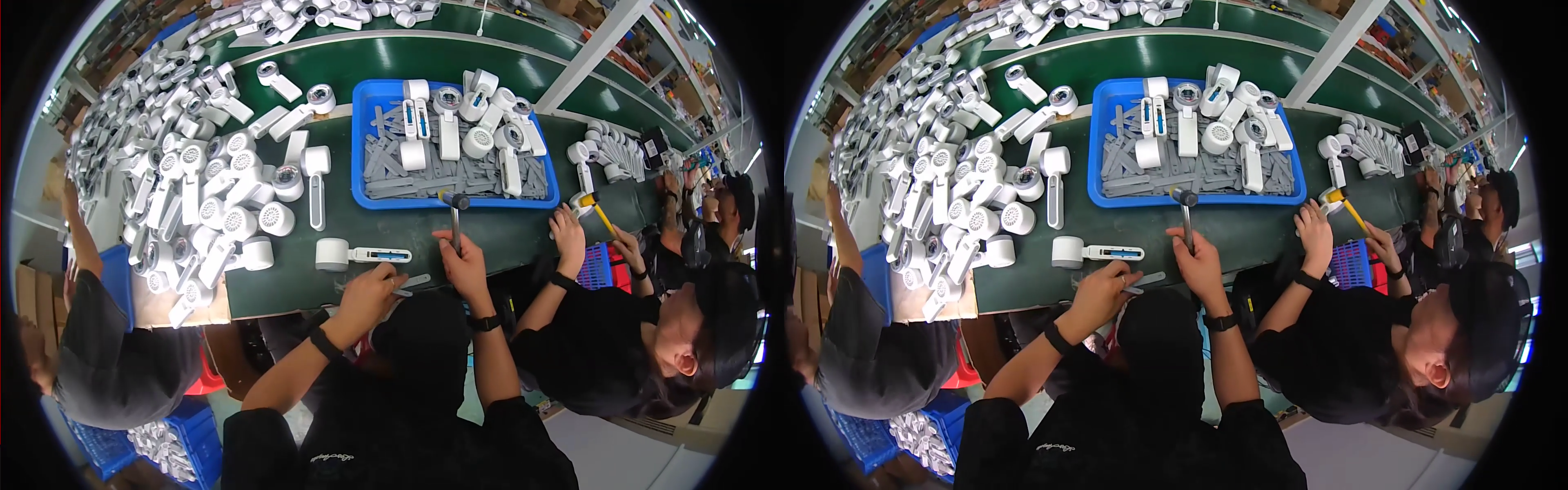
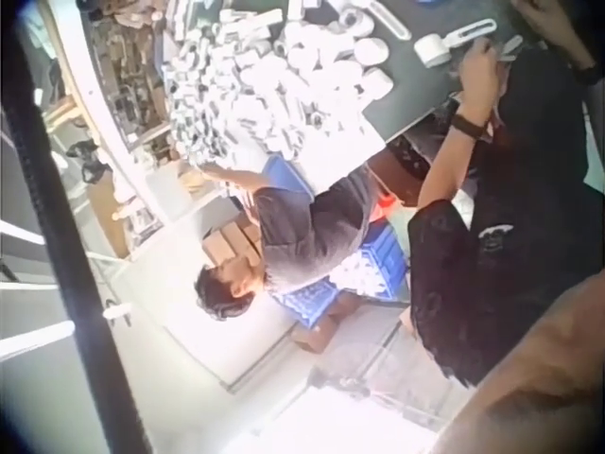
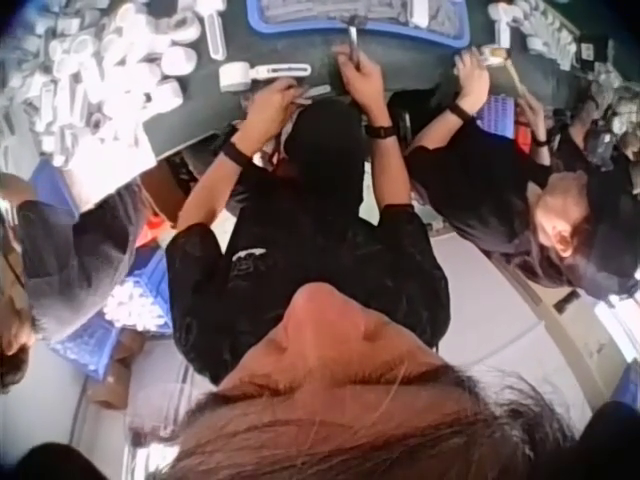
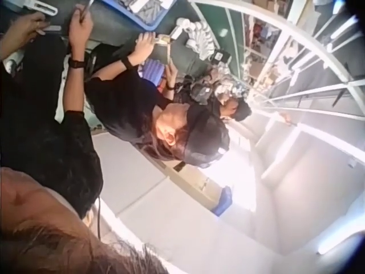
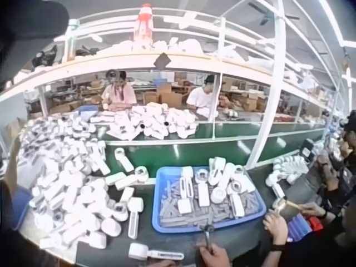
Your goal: The person assembles handheld fans by fitting a grey plastic strip into a white housing and striking it with a small hammer. They repeat this process for each unit, setting the finished pieces aside on the workbench.
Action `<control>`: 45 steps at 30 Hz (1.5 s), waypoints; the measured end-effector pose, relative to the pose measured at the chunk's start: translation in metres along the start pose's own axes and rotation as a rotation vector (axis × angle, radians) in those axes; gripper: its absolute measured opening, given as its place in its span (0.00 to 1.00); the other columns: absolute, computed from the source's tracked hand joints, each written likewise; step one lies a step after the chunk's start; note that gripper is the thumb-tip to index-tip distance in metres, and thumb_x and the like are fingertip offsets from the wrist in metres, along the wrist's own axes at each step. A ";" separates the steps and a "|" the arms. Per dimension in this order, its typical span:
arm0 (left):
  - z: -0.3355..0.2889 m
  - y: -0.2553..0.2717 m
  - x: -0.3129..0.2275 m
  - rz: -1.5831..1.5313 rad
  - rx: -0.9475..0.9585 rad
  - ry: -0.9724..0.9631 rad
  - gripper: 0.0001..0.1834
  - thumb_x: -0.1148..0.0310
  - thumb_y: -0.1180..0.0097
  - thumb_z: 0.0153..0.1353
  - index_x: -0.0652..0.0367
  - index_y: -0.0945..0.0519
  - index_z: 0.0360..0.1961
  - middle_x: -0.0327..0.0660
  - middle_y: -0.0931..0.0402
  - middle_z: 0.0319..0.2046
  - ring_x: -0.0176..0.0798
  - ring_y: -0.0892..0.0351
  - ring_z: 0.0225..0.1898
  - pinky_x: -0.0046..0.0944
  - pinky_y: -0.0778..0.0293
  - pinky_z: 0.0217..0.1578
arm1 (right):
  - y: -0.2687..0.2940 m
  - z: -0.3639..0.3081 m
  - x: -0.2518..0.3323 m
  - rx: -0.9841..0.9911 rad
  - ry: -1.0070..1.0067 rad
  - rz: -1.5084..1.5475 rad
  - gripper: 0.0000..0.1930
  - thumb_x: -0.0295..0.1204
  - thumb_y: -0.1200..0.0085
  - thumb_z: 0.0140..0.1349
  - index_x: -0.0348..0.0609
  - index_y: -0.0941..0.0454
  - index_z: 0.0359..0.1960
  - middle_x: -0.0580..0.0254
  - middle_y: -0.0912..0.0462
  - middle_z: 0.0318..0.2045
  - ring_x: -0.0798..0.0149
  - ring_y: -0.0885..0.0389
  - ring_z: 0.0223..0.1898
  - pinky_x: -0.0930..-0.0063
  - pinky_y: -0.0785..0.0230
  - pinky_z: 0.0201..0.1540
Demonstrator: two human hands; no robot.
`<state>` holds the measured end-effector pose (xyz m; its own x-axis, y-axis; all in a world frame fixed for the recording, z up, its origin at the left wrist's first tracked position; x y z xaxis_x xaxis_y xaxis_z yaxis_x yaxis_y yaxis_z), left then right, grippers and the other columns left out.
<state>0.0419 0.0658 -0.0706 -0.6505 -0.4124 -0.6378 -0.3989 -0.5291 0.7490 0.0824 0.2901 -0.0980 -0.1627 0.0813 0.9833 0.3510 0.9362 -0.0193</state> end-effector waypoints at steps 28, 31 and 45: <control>0.185 0.091 0.092 0.147 -0.335 0.220 0.17 0.55 0.45 0.69 0.59 0.15 0.39 0.47 0.16 0.35 0.51 0.15 0.37 0.49 0.21 0.39 | 0.003 0.004 -0.006 0.010 0.052 -0.045 0.11 0.30 0.48 0.75 0.39 0.20 0.52 0.81 0.33 0.18 0.84 0.39 0.16 0.84 0.48 0.18; 0.194 0.069 0.080 0.416 -0.221 0.320 0.15 0.58 0.39 0.62 0.60 0.14 0.37 0.52 0.16 0.38 0.58 0.15 0.43 0.54 0.20 0.43 | 0.008 0.004 -0.005 0.009 0.059 -0.050 0.11 0.30 0.48 0.75 0.39 0.20 0.52 0.80 0.33 0.18 0.84 0.39 0.16 0.83 0.48 0.18; 0.128 0.111 0.010 -0.810 -0.153 0.641 0.12 0.60 0.31 0.62 0.57 0.14 0.31 0.35 0.17 0.23 0.21 0.38 0.17 0.26 0.47 0.18 | 0.001 0.004 0.031 -0.002 0.013 0.193 0.13 0.30 0.47 0.74 0.38 0.21 0.55 0.68 0.20 0.24 0.83 0.39 0.13 0.84 0.51 0.15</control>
<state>-0.0911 0.0978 0.0290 0.2580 -0.1849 -0.9483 -0.4472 -0.8929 0.0524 0.0738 0.2951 -0.0681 -0.0800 0.2552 0.9636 0.3762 0.9029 -0.2079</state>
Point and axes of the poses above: each hand's wrist, its own z-axis towards the middle knuckle, its own y-axis out of the back of the hand, x = y × z, the point moved 1 cm from there along z, towards the middle knuckle
